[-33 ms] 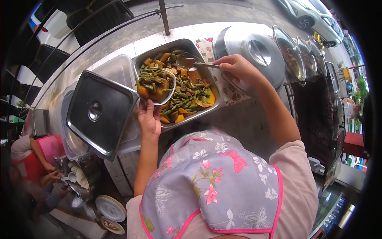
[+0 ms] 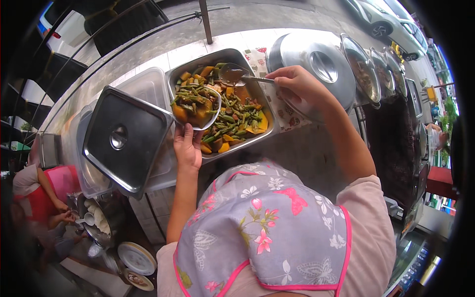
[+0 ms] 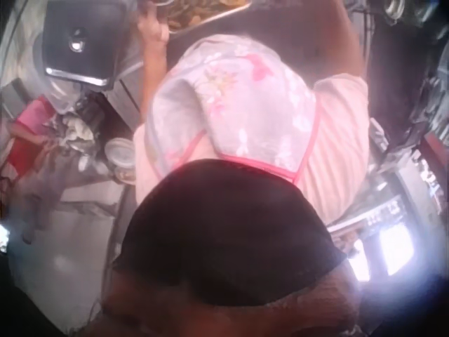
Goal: The person scoops cooked vegetables from a metal tray into a bowl using a spoon, and then places pieces of fried fish into a plastic bag.
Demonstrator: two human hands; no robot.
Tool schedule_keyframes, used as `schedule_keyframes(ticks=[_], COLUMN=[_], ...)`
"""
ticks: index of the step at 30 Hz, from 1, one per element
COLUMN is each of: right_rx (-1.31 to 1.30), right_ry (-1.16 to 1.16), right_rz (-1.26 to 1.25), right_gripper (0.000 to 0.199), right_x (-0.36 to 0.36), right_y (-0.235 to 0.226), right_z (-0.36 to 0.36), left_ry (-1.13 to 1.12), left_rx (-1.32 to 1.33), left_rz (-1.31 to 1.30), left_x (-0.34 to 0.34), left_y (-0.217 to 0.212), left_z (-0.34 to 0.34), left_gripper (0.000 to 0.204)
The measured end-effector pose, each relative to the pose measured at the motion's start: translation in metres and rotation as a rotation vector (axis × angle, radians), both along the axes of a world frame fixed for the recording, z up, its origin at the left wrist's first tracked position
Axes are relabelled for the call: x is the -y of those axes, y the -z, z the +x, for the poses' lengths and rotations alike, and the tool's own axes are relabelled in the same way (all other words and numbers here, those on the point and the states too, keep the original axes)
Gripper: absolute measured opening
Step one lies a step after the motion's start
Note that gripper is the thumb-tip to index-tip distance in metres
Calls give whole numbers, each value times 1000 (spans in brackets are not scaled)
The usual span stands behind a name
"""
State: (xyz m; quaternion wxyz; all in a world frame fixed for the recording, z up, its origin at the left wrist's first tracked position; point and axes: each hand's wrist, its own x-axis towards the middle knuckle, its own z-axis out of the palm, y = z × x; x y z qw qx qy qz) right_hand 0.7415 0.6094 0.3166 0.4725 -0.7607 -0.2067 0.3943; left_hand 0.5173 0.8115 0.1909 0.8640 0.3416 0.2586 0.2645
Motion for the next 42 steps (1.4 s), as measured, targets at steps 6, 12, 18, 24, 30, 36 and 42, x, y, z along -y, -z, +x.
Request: schedule_keyframes(ticks=[6, 12, 18, 24, 30, 36, 42], right_rx=[170, 799, 629, 982, 1131, 894, 197], right_ry=[-110, -220, -2, -88, -123, -67, 55], right_rz=[-75, 31, 36, -318, -454, -392, -206], right_gripper=[24, 23, 23, 25, 21, 26, 30], right_x=[-21, -24, -11, 5, -21, -3, -4], right_y=[-56, -60, -52, 30, 84, 108, 101], right_z=[-24, -54, -37, -9, -26, -53, -54], left_ry=[58, 92, 62, 31, -31, -42, -30], left_rx=[49, 81, 100, 87, 53, 56, 50], left_rz=[-19, -53, -41, -23, 2, 30, 24], left_x=[14, 16, 8, -5, -14, -14, -14], left_y=[-6, -11, -12, -12, -18, -24, -24], left_z=[13, 21, 21, 15, 9, 5, 5], left_gripper=[27, 30, 33, 30, 30, 32, 32])
